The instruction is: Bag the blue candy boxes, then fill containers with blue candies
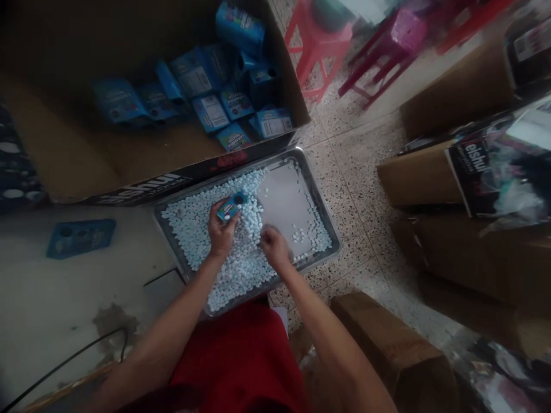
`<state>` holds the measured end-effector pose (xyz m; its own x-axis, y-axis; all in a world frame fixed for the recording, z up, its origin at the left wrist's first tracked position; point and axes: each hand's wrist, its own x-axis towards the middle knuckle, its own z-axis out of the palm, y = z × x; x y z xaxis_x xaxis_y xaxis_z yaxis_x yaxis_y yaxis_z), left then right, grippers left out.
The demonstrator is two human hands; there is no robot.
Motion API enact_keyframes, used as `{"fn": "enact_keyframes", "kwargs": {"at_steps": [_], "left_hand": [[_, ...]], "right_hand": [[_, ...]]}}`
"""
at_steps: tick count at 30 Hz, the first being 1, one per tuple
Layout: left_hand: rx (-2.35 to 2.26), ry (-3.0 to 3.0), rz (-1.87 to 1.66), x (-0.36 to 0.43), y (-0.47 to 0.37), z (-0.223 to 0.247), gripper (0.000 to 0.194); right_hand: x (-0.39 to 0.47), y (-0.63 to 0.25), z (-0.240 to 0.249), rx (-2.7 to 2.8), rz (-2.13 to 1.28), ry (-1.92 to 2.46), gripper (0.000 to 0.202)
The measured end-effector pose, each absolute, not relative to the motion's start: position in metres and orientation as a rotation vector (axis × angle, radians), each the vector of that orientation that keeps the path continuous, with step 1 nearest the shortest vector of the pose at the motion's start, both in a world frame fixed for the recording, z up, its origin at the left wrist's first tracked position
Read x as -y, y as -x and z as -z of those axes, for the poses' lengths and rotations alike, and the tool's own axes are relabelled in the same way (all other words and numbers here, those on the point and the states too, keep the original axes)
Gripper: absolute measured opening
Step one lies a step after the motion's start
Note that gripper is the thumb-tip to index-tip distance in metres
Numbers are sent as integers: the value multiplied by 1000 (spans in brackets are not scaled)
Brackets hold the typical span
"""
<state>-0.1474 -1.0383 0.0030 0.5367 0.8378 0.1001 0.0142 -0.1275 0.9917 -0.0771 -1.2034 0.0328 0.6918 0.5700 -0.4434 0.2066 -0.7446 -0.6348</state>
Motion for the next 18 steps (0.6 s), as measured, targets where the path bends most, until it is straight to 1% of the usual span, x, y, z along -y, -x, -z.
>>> {"fn": "enact_keyframes", "kwargs": {"at_steps": [3, 6, 12, 18], "left_hand": [[-748, -1638, -804, 1010, 175, -23, 36], [-678, -1814, -774, 981, 197, -39, 37], [-447, -1969, -655, 960, 215, -54, 45], [-312, -2008, -572, 961, 222, -49, 56]], "right_hand": [[1219, 83, -56, 455, -965, 2124, 17], [1226, 83, -91, 412, -1070, 1959, 23], [1201, 59, -157, 755, -1158, 2120, 21], [1169, 38, -196, 946, -1305, 2278, 18]]}}
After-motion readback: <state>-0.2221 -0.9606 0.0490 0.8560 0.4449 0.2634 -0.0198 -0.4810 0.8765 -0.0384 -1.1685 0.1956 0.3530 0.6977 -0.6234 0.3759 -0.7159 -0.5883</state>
